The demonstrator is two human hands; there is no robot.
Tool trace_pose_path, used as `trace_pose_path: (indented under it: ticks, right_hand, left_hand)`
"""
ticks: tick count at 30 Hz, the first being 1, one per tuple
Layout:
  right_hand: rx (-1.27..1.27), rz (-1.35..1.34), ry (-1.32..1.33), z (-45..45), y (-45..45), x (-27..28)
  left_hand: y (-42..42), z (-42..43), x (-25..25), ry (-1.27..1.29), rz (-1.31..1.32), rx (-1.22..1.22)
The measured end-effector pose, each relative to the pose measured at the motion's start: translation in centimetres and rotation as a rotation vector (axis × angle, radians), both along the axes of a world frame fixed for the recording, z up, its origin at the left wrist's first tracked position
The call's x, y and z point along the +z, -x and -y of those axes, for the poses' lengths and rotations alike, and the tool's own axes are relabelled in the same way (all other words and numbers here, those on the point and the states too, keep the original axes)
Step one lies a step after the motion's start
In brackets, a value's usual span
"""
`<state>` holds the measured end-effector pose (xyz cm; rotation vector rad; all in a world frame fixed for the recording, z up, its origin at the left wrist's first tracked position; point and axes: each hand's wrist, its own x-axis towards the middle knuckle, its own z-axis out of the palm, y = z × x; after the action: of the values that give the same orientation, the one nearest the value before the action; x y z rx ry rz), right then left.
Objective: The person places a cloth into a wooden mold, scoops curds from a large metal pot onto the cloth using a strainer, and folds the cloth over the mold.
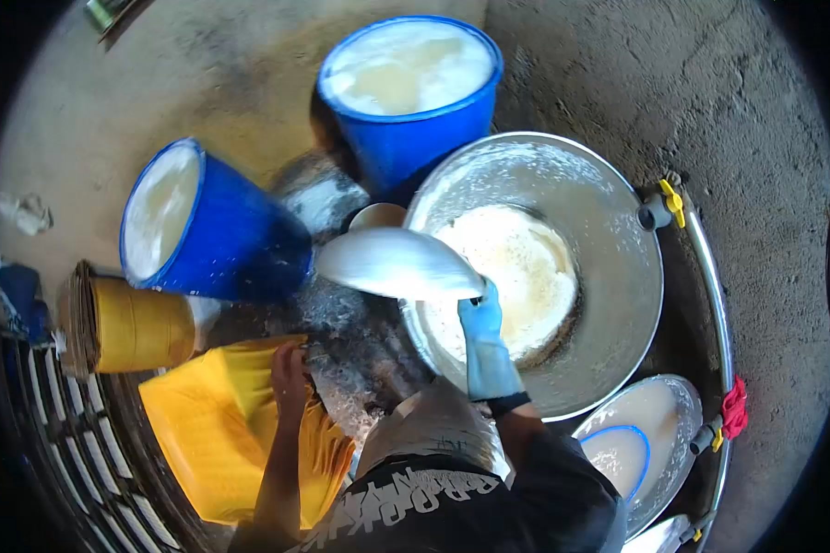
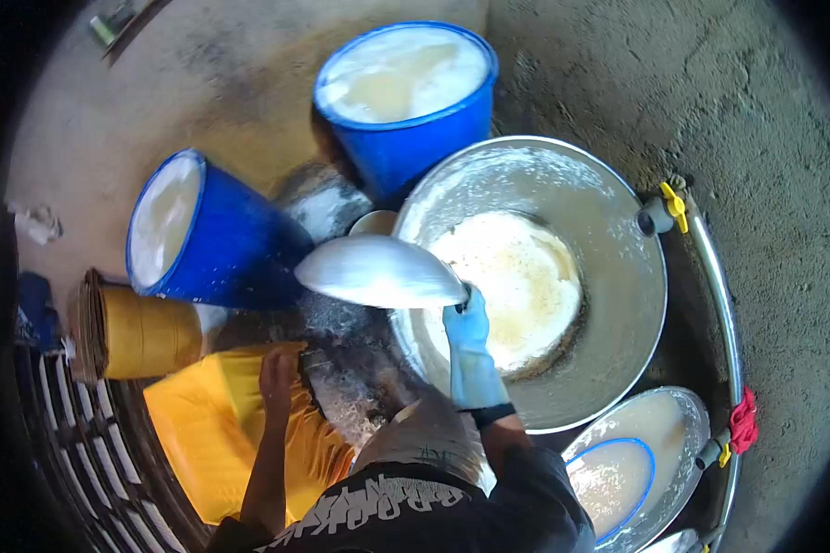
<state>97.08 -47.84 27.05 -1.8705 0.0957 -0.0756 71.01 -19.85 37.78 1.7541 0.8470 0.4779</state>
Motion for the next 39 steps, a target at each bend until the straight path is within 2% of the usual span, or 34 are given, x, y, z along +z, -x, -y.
trace_pose_path:
  ticks: [1,2,3,5,6,8,9,11,13,14,15,16,17,21,23,24,25,27,28,31,33,35,37,39]
  right_hand:
    - [-0.025,-0.183,0.118,2.4,-0.2,-3.3]
    - [-0.086,-0.221,0.161,4.2,-0.5,-7.6]
    - [-0.108,-0.485,-0.129,5.8,-0.4,-10.2]
    - [-0.138,-0.777,-0.385,10.0,-0.8,-11.5]
    - [-0.214,-0.817,-0.36,12.0,-1.4,-12.9]
    - [-0.376,-0.837,-0.332,16.3,-3.1,-17.7]
    - [-0.463,-0.823,-0.331,18.1,-4.2,-19.9]
    - [-0.587,-0.857,-0.198,20.9,-6.9,-20.8]
    - [-0.627,-0.832,-0.061,24.1,-9.6,-26.9]
    - [-0.588,-0.746,0.201,24.7,-10.9,-28.0]
    - [-0.582,-0.762,0.195,24.5,-12.1,-29.4]
    - [-0.64,-0.671,0.091,24.2,-13.0,-30.8]
    - [-0.7,-0.584,-0.01,23.7,-13.6,-32.1]
    - [-0.739,-0.757,0.082,20.8,-13.8,-39.4]
    - [-0.651,-0.842,0.029,18.8,-12.3,-44.4]
    - [-0.647,-0.84,0.119,17.4,-11.3,-46.5]
    - [-0.642,-0.864,0.117,16.3,-11.1,-46.9]
    - [-0.312,-1.334,-0.097,14.7,-11.7,-44.6]
    - [-0.283,-1.367,-0.239,14.0,-11.2,-43.2]
    - [0.044,-1.508,-0.443,14.4,-11.5,-40.1]
    - [0.11,-1.515,-0.427,14.8,-12.0,-36.6]
    - [0.18,-1.491,-0.4,14.6,-12.9,-33.6]
    - [0.376,-1.483,-0.255,14.9,-12.9,-30.3]
    - [0.424,-1.538,-0.276,15.5,-11.6,-28.0]
  left_hand:
    - [-3.3,0.8,-0.9,-0.001,-0.014,-0.018]
    - [-6.5,1.4,-2.1,0.044,-0.058,-0.067]
    - [-9.6,1.8,-3.0,0.09,-0.102,-0.114]
    - [-15.8,3.9,-3.8,0.094,-0.075,-0.202]
    - [-18.5,4.5,-4.9,0.094,-0.092,-0.201]
    - [-23.8,5.4,-7.6,-0.203,-0.061,-0.3]
    - [-25.9,6.1,-8.1,-0.209,-0.072,-0.298]
    - [-29.8,7.0,-9.4,-0.591,-0.135,-0.324]
    - [-31.8,8.2,-11.4,-0.574,-0.191,-0.369]
    - [-32.6,9.7,-11.9,-0.744,-0.189,-0.37]
    - [-33.3,10.7,-12.4,-0.915,-0.187,-0.372]
    - [-33.8,11.1,-12.3,-0.767,-0.321,-0.363]
    - [-34.1,11.2,-12.6,-0.775,-0.346,-0.373]
    - [-34.6,11.2,-13.7,-0.796,-0.443,-0.352]
    - [-35.4,11.7,-13.2,-0.754,-0.53,-0.318]
    - [-35.2,11.6,-13.6,-0.739,-0.62,-0.293]
    - [-35.0,11.5,-13.9,-0.746,-0.642,-0.299]
    - [-35.0,11.5,-14.1,-0.767,-0.671,-0.305]
    - [-34.9,11.3,-14.2,-0.773,-0.69,-0.307]
    - [-34.9,11.0,-14.6,-0.705,-0.675,-0.304]
    - [-35.0,11.1,-14.5,-0.793,-0.684,-0.313]
    - [-35.0,10.9,-14.1,-0.791,-0.701,-0.321]
    - [-35.1,10.8,-13.6,-0.78,-0.696,-0.316]
    - [-35.2,10.6,-13.3,-0.711,-0.611,-0.335]
